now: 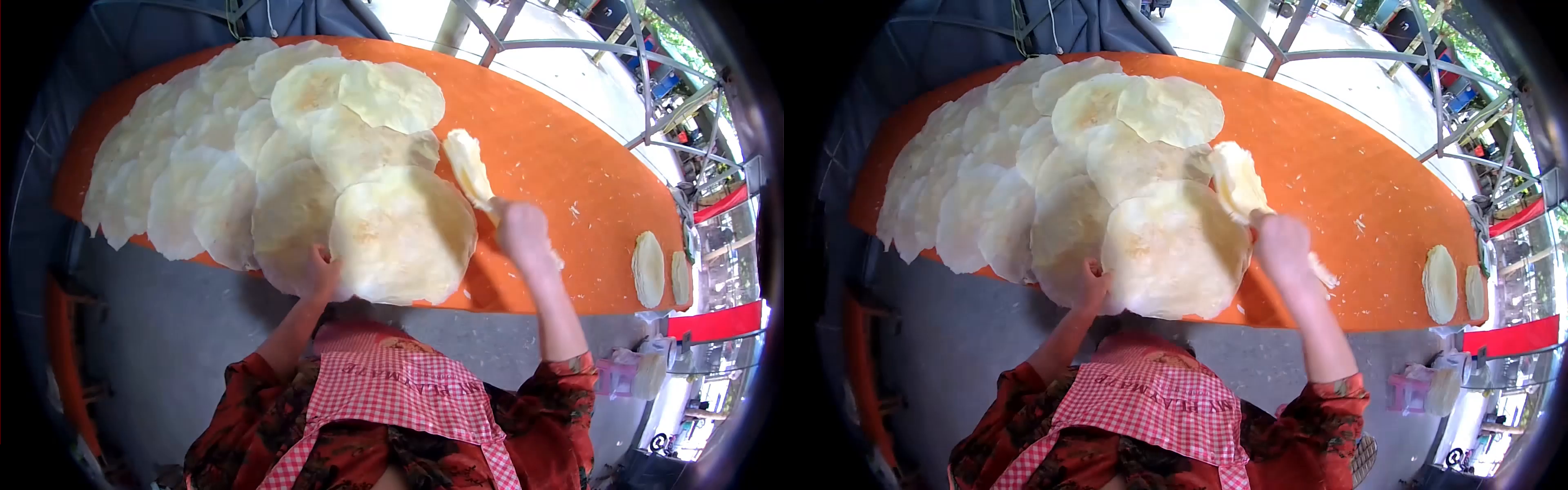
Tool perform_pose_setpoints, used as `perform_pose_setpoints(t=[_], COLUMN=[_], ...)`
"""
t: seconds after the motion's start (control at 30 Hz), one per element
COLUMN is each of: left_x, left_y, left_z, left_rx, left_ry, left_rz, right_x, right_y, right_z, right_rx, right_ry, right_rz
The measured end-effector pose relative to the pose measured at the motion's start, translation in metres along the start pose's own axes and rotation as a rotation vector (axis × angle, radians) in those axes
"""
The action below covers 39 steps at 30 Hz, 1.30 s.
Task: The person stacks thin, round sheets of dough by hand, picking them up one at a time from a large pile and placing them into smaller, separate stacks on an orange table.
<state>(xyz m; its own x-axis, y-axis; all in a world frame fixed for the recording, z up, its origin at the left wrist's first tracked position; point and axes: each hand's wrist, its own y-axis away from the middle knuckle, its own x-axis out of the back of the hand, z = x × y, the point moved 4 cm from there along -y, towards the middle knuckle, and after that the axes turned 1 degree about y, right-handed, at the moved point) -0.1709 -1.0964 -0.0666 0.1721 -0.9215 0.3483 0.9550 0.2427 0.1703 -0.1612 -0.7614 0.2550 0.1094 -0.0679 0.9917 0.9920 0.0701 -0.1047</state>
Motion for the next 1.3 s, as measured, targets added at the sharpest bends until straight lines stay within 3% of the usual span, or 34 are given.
perform_pose_setpoints(t=[0.07,0.17,0.2,0.23,0.3,0.33,0.4,0.5,0.6,0.67,0.77,0.9,0.93,1.0,1.13,1.23,1.3], left_x=[0.006,0.005,0.006,0.008,0.013,0.016,0.013,0.011,0.021,0.019,0.012,-0.023,-0.023,-0.026,-0.025,-0.012,0.006], left_y=[-0.006,-0.016,-0.018,-0.019,-0.018,-0.018,-0.014,-0.011,-0.008,-0.013,-0.023,-0.026,-0.025,-0.025,-0.017,-0.015,-0.009], left_z=[0.005,-0.003,0.001,0.006,0.011,0.014,0.01,0.011,0.027,0.033,0.032,-0.005,-0.004,-0.006,0.006,0.019,0.04], left_rx=[0.083,-0.101,-0.137,-0.172,-0.313,-0.407,-0.202,-0.048,0.17,0.347,0.188,0.199,0.202,0.25,0.391,0.456,0.514], left_ry=[0.148,0.112,0.104,0.096,-0.059,-0.123,-0.011,0.072,0.219,0.319,0.218,0.277,0.267,0.323,0.607,0.61,0.511], left_rz=[-0.041,-0.128,-0.141,-0.154,-0.162,-0.189,-0.287,-0.352,-0.386,-0.397,-0.597,-0.593,-0.584,-0.568,-0.578,-0.64,-0.691], right_x=[-0.026,-0.121,-0.161,-0.199,-0.203,-0.204,-0.196,-0.167,-0.18,-0.174,-0.159,-0.064,-0.057,-0.078,-0.187,-0.179,-0.164], right_y=[0.017,0.033,0.036,0.041,0.048,0.046,0.044,0.035,0.038,0.028,0.005,-0.028,-0.023,-0.004,0.044,0.043,0.035], right_z=[-0.055,-0.131,-0.147,-0.157,-0.178,-0.178,-0.17,-0.181,-0.193,-0.184,-0.146,-0.128,-0.137,-0.165,-0.206,-0.217,-0.216], right_rx=[0.036,0.038,0.022,0.039,0.129,0.099,0.021,-0.021,-0.05,-0.055,-0.11,-0.146,-0.071,-0.072,-0.007,-0.029,-0.065], right_ry=[-0.016,-0.189,-0.111,-0.118,-0.201,-0.163,-0.091,-0.074,-0.066,-0.095,-0.067,-0.077,-0.086,0.067,0.015,-0.095,-0.101], right_rz=[0.026,-0.029,-0.169,-0.153,0.029,-0.045,-0.188,-0.157,-0.192,-0.11,-0.127,-0.044,0.034,-0.092,-0.175,-0.065,-0.122])
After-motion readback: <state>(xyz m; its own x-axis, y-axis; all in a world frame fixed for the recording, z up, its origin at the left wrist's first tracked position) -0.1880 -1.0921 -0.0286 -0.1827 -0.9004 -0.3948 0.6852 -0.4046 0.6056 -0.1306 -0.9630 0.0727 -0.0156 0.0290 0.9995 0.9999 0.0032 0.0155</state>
